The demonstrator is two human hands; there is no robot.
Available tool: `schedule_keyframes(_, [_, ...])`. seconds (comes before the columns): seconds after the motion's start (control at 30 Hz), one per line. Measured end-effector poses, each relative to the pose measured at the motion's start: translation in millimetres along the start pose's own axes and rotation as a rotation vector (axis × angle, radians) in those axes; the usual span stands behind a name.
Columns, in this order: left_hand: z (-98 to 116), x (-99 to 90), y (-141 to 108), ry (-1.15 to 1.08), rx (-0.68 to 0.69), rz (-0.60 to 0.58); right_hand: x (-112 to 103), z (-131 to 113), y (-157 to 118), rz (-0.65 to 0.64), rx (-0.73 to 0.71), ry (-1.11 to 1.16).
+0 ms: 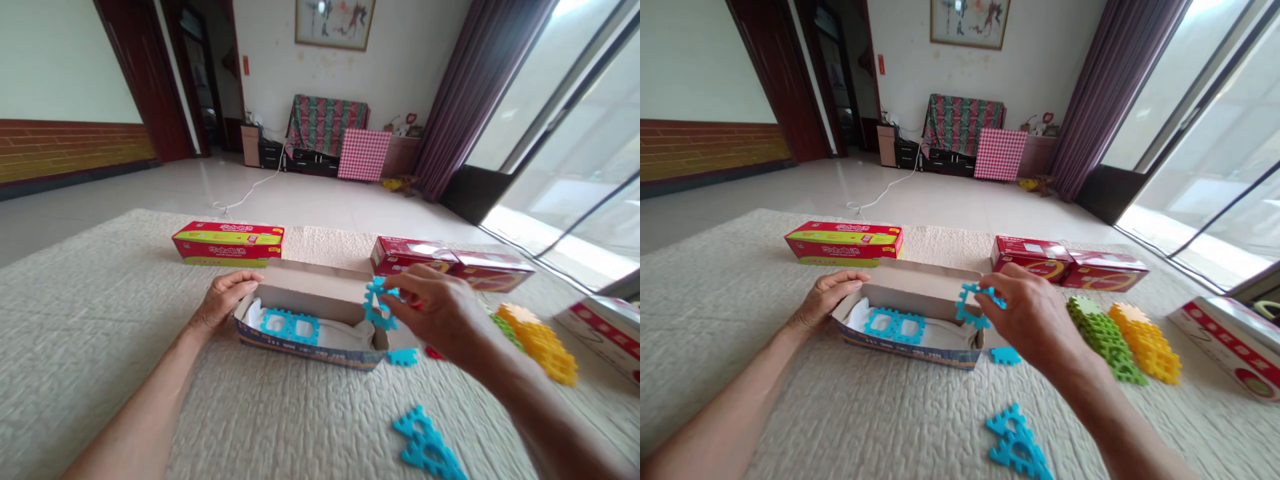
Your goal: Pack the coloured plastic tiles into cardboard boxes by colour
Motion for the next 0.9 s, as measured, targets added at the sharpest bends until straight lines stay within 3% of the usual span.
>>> schedule_keyframes(0.13, [3, 2.8, -1, 0.004, -0.006, -0.005, 44, -44, 27, -0.251, -0.043, -0.066])
schedule_keyframes(0.27, [4, 2.1, -1, 0.037, -0.004, 0.0, 71, -42, 32, -0.351, 0.012, -0.116])
schedule_keyframes(0.37, [5, 1.7, -1, 0.048, -0.003, 0.002, 77, -35, 29, -0.37, 0.046, -0.105])
schedule_keyframes(0.5, [6, 2.2, -1, 0.032, 0.001, 0.008, 64, -31, 20, -0.292, 0.023, -0.035])
schedule_keyframes(0.6, [6, 2.2, -1, 0.021, -0.002, 0.009, 45, -10, 10, -0.184, 0.024, 0.022])
schedule_keyframes(0.7, [2, -0.1, 0, 0.015, -0.015, 0.006, 31, 31, -3, -0.1, 0.061, 0.036])
schedule_keyframes(0.8, [-4, -5.6, -1, -0.007, -0.054, 0.013, 37, 66, -14, -0.144, 0.091, 0.016])
schedule_keyframes(0.9, [-8, -14.0, -4, -0.035, -0.09, 0.052, 55, 81, -21, -0.272, 0.117, 0.004])
Point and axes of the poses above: each hand's wrist, its own y-axis towards the middle knuckle, its own x-axis out of the palm, z = x × y, the point moved 10 cm from there along y, towards the middle knuckle, and after that the axes turned 15 degrees about -z, right-handed, at the moved point
